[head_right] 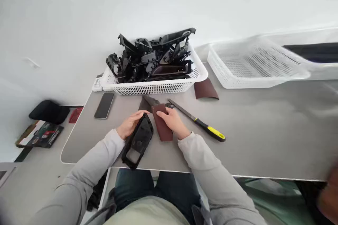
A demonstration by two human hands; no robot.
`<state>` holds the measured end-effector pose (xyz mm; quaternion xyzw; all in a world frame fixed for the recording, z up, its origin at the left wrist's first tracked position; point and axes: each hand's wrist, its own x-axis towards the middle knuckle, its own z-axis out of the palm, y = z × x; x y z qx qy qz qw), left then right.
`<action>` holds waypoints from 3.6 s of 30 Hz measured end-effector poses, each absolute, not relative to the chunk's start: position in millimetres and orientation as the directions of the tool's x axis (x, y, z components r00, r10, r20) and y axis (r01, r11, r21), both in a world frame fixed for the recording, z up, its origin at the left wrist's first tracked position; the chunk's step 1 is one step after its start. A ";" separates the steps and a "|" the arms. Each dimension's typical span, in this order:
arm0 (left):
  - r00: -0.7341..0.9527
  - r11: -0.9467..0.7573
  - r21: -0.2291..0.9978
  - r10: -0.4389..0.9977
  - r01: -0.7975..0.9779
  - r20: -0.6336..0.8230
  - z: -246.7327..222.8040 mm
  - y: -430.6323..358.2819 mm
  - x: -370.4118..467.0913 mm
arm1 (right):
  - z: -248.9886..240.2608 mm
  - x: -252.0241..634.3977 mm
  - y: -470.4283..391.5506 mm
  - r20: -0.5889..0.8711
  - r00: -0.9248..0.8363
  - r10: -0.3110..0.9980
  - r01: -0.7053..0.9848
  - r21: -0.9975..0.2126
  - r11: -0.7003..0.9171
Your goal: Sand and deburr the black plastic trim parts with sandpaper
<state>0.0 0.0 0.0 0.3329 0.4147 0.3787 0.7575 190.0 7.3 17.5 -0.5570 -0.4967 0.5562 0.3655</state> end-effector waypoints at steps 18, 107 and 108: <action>0.592 0.554 0.814 0.720 -0.175 -0.363 0.5 -0.5 -7.1 | 33.8 209.7 -2.0 -0.096 -0.482 0.871 0.258 -0.965 0.036; 0.022 0.041 0.978 0.999 -0.205 -0.038 -3.3 -4.1 5.7 | 19.4 169.0 -19.7 0.409 -0.372 0.833 0.532 -0.642 0.553; 0.019 0.045 0.976 0.999 -0.215 -0.042 -3.0 -4.2 5.6 | 19.8 169.2 -19.5 0.403 -0.348 0.846 0.537 -0.654 0.533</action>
